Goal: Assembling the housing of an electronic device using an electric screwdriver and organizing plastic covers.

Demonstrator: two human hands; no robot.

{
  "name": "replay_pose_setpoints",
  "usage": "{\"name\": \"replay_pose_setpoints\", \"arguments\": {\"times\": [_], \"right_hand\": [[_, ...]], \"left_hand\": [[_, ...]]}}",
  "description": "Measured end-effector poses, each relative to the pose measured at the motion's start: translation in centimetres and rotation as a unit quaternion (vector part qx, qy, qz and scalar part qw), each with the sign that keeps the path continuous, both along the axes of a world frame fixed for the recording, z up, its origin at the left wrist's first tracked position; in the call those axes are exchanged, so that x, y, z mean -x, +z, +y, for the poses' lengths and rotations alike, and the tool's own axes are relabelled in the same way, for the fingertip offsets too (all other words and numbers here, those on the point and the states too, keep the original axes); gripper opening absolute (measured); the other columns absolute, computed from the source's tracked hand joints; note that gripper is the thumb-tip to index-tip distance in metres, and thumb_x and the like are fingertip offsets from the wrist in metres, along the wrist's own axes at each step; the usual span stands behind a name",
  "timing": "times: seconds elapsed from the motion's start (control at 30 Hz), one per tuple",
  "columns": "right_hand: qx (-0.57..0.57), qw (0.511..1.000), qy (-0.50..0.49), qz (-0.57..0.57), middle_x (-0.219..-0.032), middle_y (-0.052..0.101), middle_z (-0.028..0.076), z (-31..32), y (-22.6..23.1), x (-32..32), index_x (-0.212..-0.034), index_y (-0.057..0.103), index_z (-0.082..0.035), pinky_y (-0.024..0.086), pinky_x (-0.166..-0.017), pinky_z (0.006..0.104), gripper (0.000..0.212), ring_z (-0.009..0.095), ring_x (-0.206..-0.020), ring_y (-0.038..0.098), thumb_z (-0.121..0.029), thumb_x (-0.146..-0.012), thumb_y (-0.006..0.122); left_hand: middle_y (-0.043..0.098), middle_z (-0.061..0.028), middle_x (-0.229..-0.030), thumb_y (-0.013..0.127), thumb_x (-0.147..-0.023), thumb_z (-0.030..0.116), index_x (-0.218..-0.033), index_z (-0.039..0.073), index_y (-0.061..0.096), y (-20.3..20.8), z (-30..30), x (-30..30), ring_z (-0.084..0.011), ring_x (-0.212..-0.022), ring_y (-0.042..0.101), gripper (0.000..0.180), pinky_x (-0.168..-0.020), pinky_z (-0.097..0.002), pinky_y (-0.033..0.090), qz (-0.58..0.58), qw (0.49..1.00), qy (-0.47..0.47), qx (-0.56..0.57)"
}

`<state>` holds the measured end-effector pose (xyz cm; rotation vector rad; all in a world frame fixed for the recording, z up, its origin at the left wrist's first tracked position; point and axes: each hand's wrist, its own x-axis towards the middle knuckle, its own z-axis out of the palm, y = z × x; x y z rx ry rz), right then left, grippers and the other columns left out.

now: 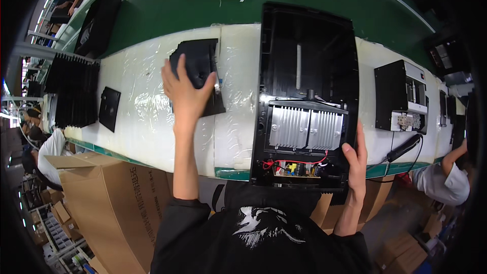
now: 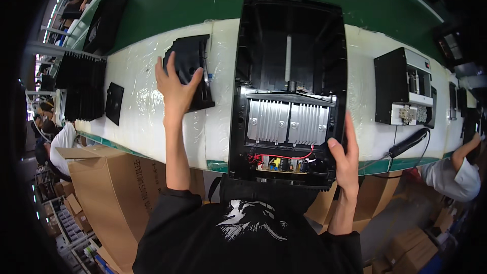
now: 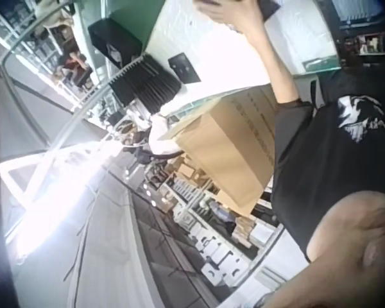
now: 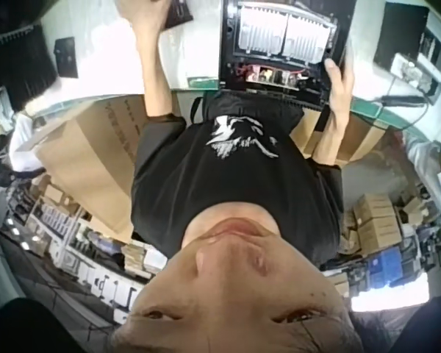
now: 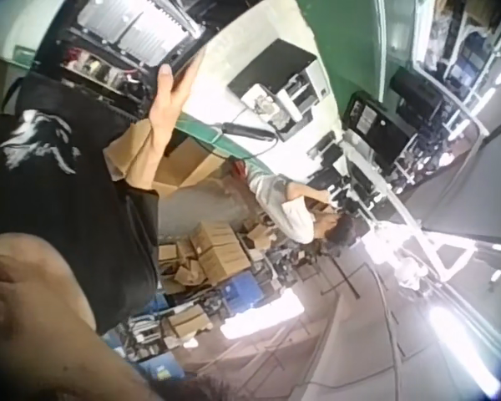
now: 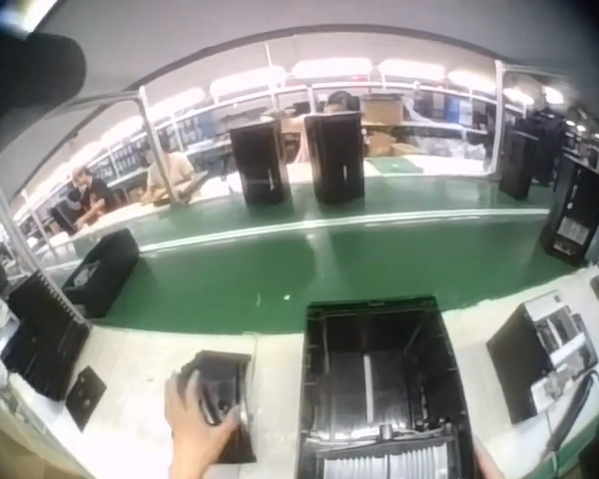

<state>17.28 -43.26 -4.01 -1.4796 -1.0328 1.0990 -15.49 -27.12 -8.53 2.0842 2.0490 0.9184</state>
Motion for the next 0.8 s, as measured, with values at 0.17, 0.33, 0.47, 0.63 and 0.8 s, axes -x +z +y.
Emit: {"name": "replay_pose_setpoints", "arguments": {"times": [0.17,0.33,0.47,0.63,0.8], "right_hand": [[0.016,0.999,0.034,-0.005,-0.135,0.039,0.018,-0.4,0.1,-0.8,-0.137,0.026,0.006,0.025,-0.103,0.0284,0.062,0.021,-0.123,0.038,-0.007,-0.08,0.049],[0.02,0.999,0.024,-0.017,-0.137,0.037,0.019,-2.7,-0.4,-1.0,-0.136,0.027,0.006,0.023,-0.105,0.03,0.062,0.024,-0.127,0.035,-0.006,-0.08,0.052],[-0.031,0.999,0.002,-0.041,-0.134,0.039,0.02,-2.4,0.7,-0.5,-0.133,0.033,0.008,0.028,-0.102,0.0341,0.063,0.026,-0.125,0.037,-0.023,-0.082,0.055],[-0.244,0.939,0.06,-0.233,-0.117,0.051,0.024,-0.8,4.3,0.0,-0.115,0.05,0.009,0.04,-0.092,0.0404,0.061,0.034,-0.11,0.05,-0.032,-0.071,0.062],[-0.276,0.927,0.224,-0.123,-0.119,0.05,0.025,1.5,8.3,6.7,-0.118,0.045,0.012,0.044,-0.09,0.0362,0.073,0.035,-0.111,0.051,-0.019,-0.061,0.08]], "left_hand": [[0.016,-0.025,-0.142,0.07,-0.066,0.048,-0.137,0.012,0.028,-1.3,1.0,1.8,-0.0421,-0.132,0.012,0.091,-0.103,-0.0555,0.015,0.054,0.982,0.052,0.175],[0.023,-0.0248,-0.138,0.073,-0.064,0.042,-0.133,0.012,0.037,-0.9,0.8,1.6,-0.0387,-0.131,0.02,0.083,-0.103,-0.0507,0.021,-0.001,0.992,0.035,0.12],[0.029,-0.0214,-0.136,0.074,-0.066,0.031,-0.129,0.01,0.04,1.5,-0.2,1.5,-0.0366,-0.126,0.03,0.074,-0.104,-0.0403,0.026,-0.055,0.997,0.035,0.028],[0.032,-0.0142,-0.135,0.074,-0.063,0.032,-0.135,0.005,0.033,8.6,-3.0,-1.3,-0.0285,-0.124,0.035,0.087,-0.101,-0.0383,0.03,-0.366,0.914,-0.172,-0.036],[0.01,-0.0224,-0.144,0.088,-0.035,0.042,-0.141,0.003,0.004,10.4,-7.2,-7.7,-0.039,-0.131,0.021,0.14,-0.104,-0.0481,0.021,-0.55,0.772,-0.317,-0.034]]}}
